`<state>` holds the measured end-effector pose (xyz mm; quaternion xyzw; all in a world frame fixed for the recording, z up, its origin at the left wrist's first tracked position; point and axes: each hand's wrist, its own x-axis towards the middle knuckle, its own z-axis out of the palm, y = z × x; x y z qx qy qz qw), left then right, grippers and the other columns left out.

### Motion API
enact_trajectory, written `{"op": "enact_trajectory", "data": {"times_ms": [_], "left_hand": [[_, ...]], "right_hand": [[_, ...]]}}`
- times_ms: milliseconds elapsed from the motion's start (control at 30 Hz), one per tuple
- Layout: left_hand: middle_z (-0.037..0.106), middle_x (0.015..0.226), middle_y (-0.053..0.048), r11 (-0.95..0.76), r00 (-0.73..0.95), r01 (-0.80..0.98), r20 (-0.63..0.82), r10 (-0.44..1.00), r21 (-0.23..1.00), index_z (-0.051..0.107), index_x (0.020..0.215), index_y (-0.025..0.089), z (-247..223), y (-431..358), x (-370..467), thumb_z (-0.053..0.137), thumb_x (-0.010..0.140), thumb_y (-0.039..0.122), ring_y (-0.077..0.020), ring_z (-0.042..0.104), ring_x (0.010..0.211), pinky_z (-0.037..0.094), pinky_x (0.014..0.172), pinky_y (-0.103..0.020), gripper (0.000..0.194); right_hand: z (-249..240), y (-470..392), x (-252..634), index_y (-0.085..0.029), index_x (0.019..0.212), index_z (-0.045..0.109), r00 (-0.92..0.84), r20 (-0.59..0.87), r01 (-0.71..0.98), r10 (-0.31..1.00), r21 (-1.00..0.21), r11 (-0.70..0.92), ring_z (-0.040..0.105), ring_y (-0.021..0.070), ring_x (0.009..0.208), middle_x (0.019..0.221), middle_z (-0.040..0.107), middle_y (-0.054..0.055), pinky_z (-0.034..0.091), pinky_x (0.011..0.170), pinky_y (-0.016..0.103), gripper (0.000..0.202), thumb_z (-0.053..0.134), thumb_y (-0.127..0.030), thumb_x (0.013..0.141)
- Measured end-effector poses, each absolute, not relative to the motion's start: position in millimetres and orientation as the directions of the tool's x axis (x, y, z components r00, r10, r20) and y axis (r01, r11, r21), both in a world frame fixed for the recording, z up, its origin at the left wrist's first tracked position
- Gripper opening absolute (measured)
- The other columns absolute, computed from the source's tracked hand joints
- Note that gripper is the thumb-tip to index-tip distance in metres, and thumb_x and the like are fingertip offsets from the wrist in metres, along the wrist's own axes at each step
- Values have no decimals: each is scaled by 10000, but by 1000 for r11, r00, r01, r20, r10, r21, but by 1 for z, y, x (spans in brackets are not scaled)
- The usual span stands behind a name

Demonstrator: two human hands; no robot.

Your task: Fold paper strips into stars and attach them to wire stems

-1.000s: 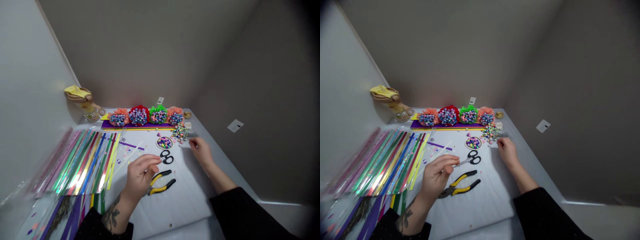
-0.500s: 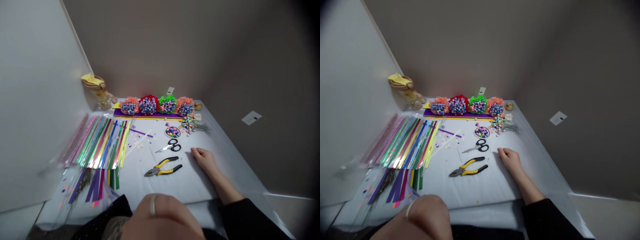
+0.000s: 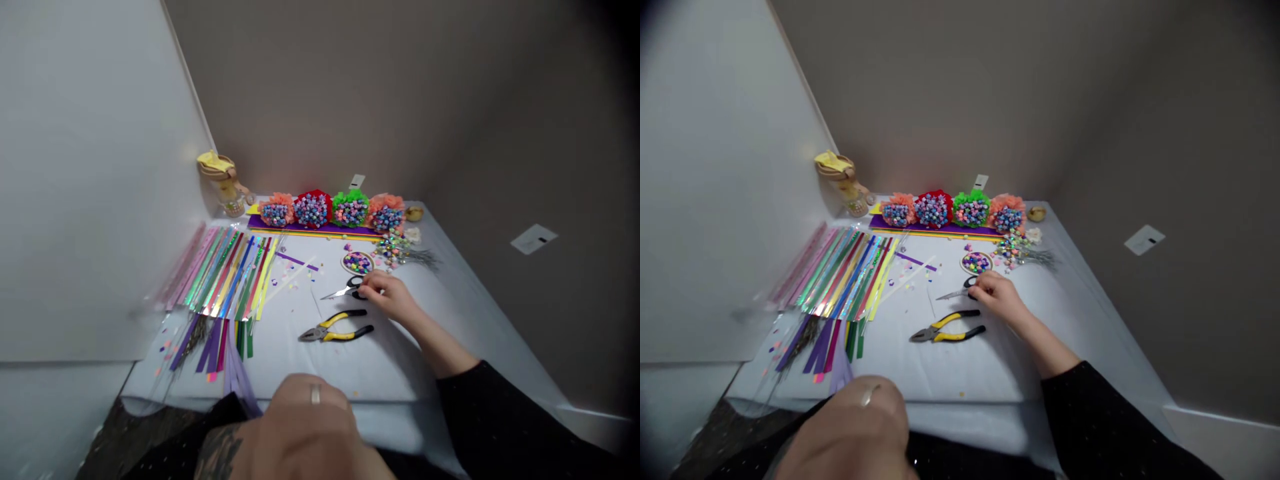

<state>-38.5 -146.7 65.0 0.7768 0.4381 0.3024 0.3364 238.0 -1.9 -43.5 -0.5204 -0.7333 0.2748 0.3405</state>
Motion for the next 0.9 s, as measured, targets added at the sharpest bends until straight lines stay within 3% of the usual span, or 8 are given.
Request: {"op": "enact_trajectory", "data": {"times_ms": [100, 200, 267, 367, 533, 633, 767, 900], "left_hand": [[651, 668, -23, -457, 555, 498, 135, 821, 737, 638, 838, 267, 58, -121, -27, 495, 851, 264, -180, 608, 622, 487, 589, -310, 143], [670, 920, -74, -392, 492, 777, -87, 866, 493, 590, 1069, 195, 39, -96, -25, 458, 846, 122, -221, 624, 822, 487, 703, -342, 270], [648, 933, -73, -377, 444, 874, -189, 876, 308, 622, 988, 201, 25, -77, -29, 439, 863, 105, -232, 605, 861, 470, 741, -352, 242], [614, 945, -68, -404, 434, 897, -186, 881, 182, 635, 980, 206, 10, -42, -30, 462, 866, 118, -237, 563, 934, 442, 783, -345, 225], [564, 1007, -61, -565, 598, 797, -141, 789, 213, 660, 951, 216, -8, 13, -10, 503, 835, 133, -224, 499, 961, 389, 812, -336, 212], [541, 971, -45, -611, 657, 748, -156, 737, 262, 645, 820, 197, -18, 28, -5, 527, 815, 153, -209, 471, 942, 370, 809, -325, 126], [537, 961, -37, -639, 699, 700, -123, 705, 318, 599, 747, 193, -28, 35, -12, 523, 825, 158, -204, 456, 946, 370, 842, -335, 115], [571, 891, -44, -560, 597, 739, 20, 802, 375, 582, 807, 192, -30, 39, -13, 465, 854, 117, -200, 503, 883, 417, 823, -343, 146]], "right_hand": [[-42, 3, 222, -190, 702, 620, -472, 239, 421, 848, -784, 456, 545, 167, 684, 731, 609, 43, 437, 669, 308, 268, 530, -381, 868], [-41, 2, 213, -191, 731, 603, -682, 230, 308, 695, -771, 557, 537, 187, 767, 769, 598, 45, 423, 735, 325, 292, 589, -469, 822], [-39, -3, 210, -187, 754, 595, -778, 196, 277, 597, -745, 606, 521, 203, 836, 844, 590, 56, 410, 772, 333, 339, 658, -520, 749], [-37, -13, 208, -181, 814, 612, -838, 116, 326, 533, -677, 660, 490, 226, 919, 967, 558, 77, 398, 805, 343, 408, 727, -541, 659], [-38, -21, 207, -182, 960, 652, -844, 30, 432, 535, -554, 711, 470, 248, 964, 1077, 540, 107, 396, 847, 380, 385, 715, -461, 702], [-41, -21, 207, -185, 904, 678, -848, 41, 418, 528, -558, 716, 487, 249, 979, 1065, 564, 105, 398, 874, 384, 254, 692, -377, 737], [-42, -16, 214, -174, 695, 628, -791, 157, 300, 592, -743, 598, 534, 209, 871, 936, 591, 73, 425, 816, 348, 154, 709, -302, 664], [-38, -6, 227, -172, 657, 559, -581, 240, -33, 778, -962, 273, 555, 193, 792, 854, 581, 69, 441, 739, 332, 363, 631, -519, 734]]}}
